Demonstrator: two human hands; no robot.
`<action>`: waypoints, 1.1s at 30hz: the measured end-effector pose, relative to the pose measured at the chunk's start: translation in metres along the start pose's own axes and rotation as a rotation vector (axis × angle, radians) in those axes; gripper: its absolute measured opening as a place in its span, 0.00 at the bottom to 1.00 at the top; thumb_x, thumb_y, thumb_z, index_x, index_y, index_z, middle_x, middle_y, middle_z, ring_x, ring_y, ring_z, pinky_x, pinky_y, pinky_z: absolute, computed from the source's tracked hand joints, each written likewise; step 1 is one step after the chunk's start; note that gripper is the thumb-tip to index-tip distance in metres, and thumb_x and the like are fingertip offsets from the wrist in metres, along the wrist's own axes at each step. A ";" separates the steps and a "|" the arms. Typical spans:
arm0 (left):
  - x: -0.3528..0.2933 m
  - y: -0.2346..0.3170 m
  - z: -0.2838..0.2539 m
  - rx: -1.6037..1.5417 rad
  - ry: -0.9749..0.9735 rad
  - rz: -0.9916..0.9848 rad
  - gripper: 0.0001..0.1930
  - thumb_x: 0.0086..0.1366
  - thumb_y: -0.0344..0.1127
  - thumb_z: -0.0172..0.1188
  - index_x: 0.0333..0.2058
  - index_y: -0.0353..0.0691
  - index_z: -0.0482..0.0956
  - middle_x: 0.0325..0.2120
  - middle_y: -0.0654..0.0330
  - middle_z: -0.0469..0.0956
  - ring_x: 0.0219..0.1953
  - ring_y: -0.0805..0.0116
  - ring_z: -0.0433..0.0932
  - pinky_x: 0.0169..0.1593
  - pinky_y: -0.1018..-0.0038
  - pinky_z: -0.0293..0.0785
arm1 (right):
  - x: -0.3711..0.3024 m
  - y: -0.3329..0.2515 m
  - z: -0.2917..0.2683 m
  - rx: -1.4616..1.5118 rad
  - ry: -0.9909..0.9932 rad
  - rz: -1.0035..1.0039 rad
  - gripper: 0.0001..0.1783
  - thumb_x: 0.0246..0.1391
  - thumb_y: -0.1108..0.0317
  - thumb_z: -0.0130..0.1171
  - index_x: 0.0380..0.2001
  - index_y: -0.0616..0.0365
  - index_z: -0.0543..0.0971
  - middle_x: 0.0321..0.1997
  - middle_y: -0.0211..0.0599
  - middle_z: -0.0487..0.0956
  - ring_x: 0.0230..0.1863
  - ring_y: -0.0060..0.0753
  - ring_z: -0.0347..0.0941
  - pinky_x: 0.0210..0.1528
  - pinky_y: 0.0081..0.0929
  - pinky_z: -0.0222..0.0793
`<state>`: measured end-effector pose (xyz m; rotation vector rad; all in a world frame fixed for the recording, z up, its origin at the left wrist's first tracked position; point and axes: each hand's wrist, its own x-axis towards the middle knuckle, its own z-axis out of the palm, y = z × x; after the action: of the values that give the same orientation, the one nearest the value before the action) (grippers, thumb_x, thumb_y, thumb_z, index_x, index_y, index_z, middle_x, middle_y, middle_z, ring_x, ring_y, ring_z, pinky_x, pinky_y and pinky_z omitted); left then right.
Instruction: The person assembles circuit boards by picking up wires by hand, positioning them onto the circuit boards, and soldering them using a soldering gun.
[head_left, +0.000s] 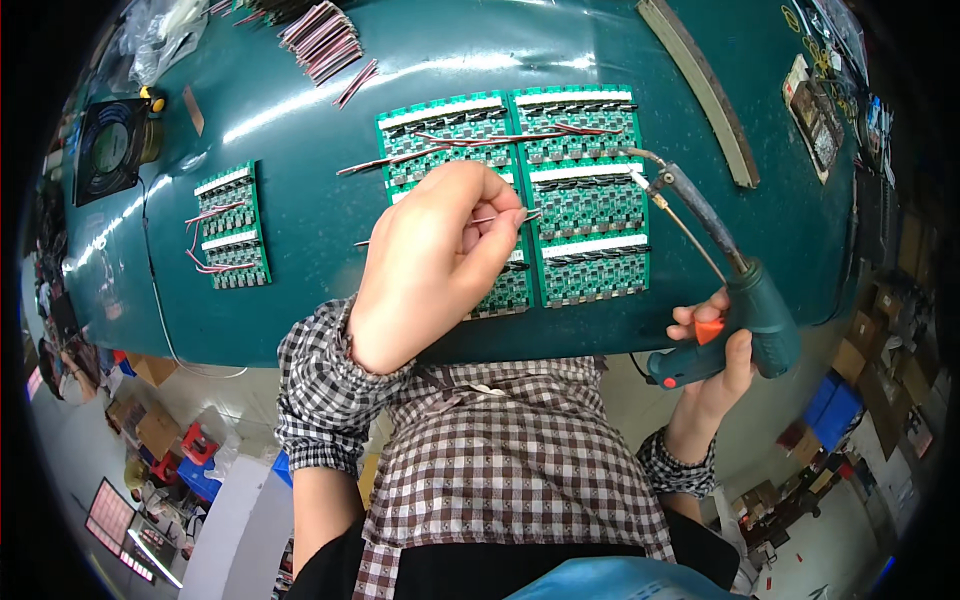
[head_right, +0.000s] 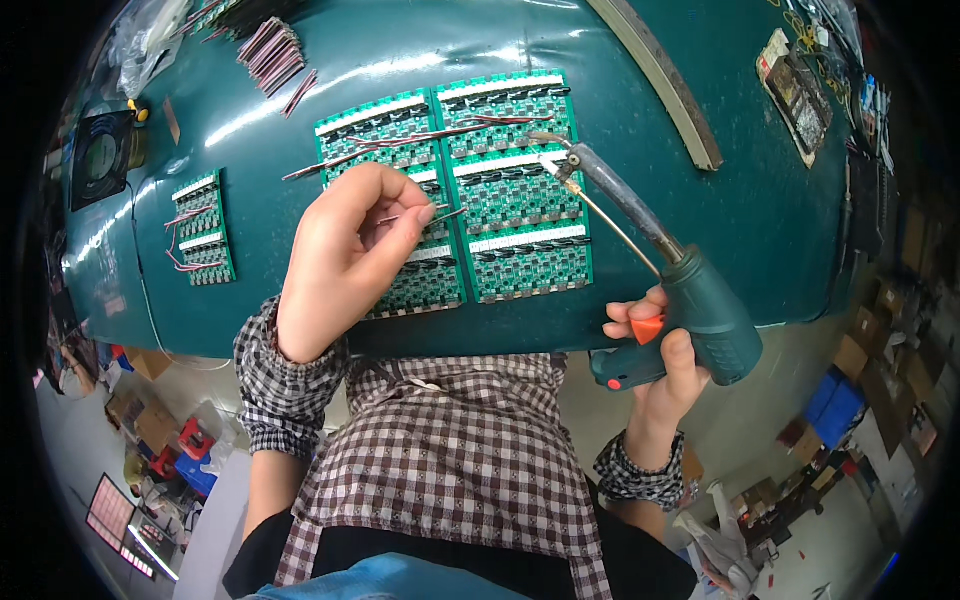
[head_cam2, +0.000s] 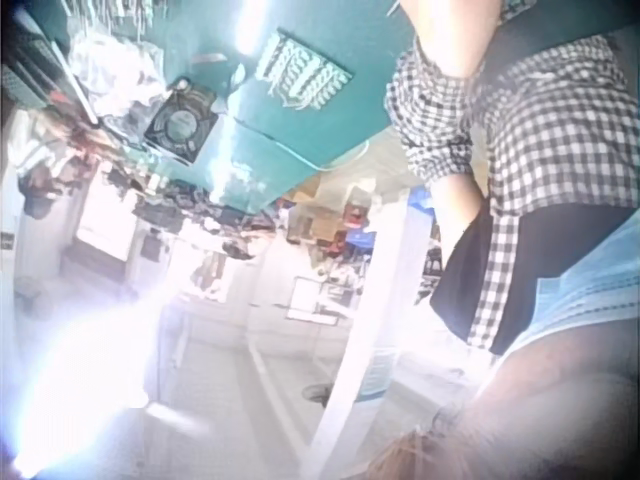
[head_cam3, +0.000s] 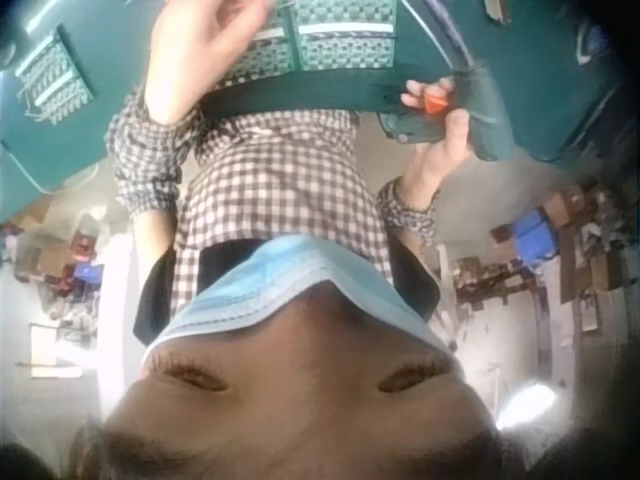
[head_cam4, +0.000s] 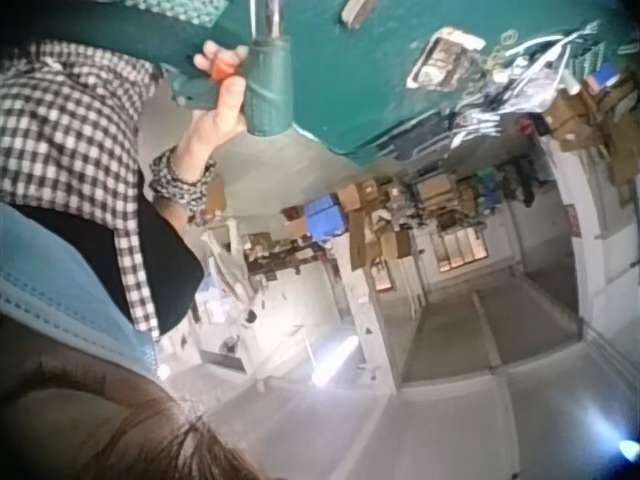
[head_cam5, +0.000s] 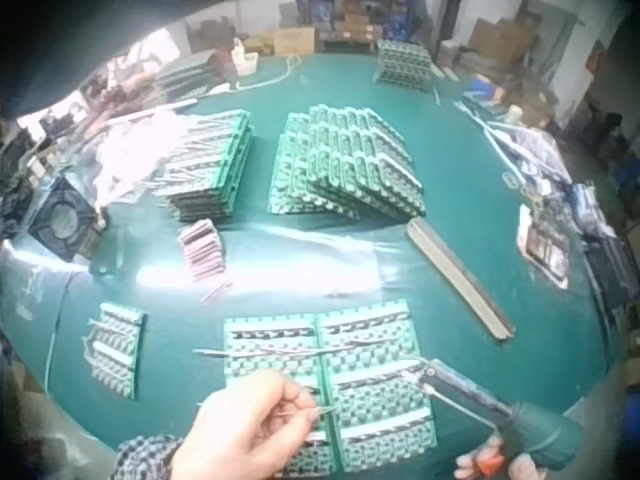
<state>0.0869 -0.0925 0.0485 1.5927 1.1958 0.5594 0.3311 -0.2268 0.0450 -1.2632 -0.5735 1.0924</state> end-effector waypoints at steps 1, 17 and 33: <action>-0.001 0.000 0.002 0.016 0.021 0.011 0.03 0.57 0.24 0.58 0.30 0.34 0.73 0.24 0.66 0.71 0.24 0.82 0.67 0.28 0.83 0.65 | -0.002 0.000 0.000 -0.019 0.011 0.001 0.27 0.53 0.60 0.56 0.45 0.76 0.68 0.33 0.48 0.76 0.35 0.47 0.78 0.32 0.35 0.81; 0.014 -0.014 0.013 0.196 0.144 0.126 0.06 0.48 0.24 0.59 0.25 0.39 0.71 0.22 0.60 0.72 0.23 0.66 0.75 0.26 0.73 0.71 | -0.009 -0.004 0.005 -0.178 0.029 0.007 0.27 0.50 0.57 0.59 0.42 0.73 0.71 0.32 0.47 0.75 0.33 0.47 0.77 0.33 0.34 0.80; 0.019 -0.013 0.025 0.117 0.062 0.195 0.05 0.49 0.20 0.58 0.25 0.37 0.73 0.20 0.64 0.70 0.19 0.77 0.67 0.22 0.81 0.64 | -0.016 -0.009 0.008 -0.183 0.039 0.037 0.24 0.49 0.57 0.61 0.35 0.73 0.75 0.32 0.47 0.75 0.34 0.43 0.77 0.32 0.32 0.79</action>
<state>0.1096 -0.0870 0.0239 1.8162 1.1433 0.6789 0.3205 -0.2372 0.0587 -1.4552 -0.6340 1.0618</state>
